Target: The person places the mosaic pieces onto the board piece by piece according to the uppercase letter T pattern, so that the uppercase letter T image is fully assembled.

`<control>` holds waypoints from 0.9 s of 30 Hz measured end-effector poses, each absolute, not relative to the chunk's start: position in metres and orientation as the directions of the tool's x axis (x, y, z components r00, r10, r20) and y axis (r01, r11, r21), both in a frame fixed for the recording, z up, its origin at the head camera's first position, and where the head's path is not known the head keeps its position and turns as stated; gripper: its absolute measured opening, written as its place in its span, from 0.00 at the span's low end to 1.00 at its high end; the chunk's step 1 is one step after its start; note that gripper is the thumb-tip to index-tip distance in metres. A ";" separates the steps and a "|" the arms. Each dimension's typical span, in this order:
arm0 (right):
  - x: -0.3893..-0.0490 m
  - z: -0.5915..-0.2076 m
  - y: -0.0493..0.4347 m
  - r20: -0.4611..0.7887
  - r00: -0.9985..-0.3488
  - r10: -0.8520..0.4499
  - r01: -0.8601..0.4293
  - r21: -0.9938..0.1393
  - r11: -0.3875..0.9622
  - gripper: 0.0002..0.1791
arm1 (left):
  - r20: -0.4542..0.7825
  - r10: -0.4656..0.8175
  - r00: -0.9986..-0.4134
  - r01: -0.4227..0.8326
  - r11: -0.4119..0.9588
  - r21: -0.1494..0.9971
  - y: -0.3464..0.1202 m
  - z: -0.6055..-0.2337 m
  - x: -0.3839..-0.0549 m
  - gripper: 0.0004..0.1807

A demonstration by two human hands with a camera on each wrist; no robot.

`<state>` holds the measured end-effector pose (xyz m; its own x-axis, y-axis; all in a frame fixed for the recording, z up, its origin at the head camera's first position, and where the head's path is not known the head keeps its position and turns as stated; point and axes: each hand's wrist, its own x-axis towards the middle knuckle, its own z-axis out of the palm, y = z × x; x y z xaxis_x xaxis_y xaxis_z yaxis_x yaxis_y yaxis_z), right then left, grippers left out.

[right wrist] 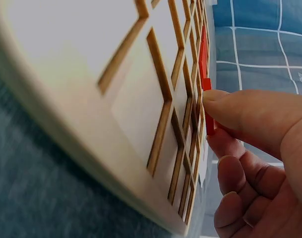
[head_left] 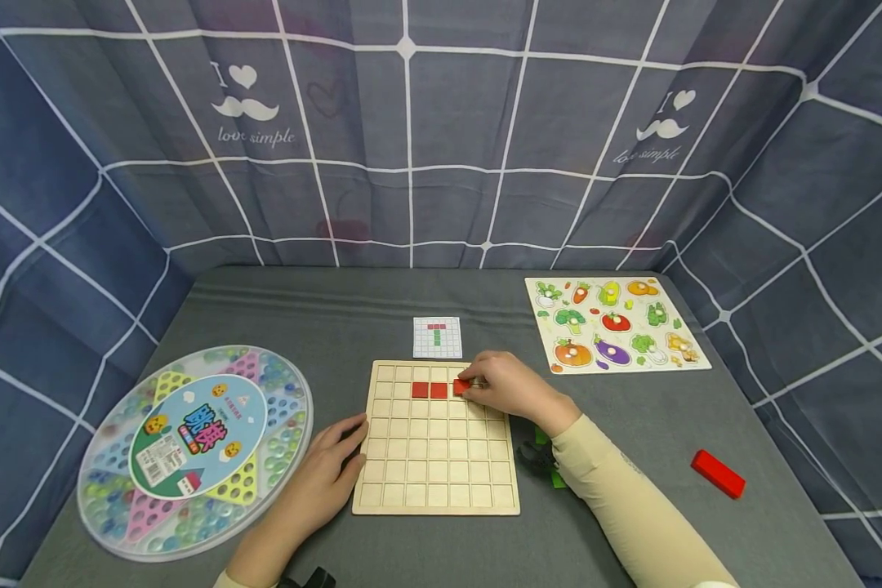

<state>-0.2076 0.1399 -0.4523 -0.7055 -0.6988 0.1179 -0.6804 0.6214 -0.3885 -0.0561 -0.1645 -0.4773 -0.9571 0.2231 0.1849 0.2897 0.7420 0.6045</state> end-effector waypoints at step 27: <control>-0.196 -0.442 0.146 0.121 -0.718 -0.685 -0.660 -0.431 0.615 0.15 | 0.156 0.227 -0.961 0.275 0.757 0.593 -0.166 -0.479 -0.058 0.26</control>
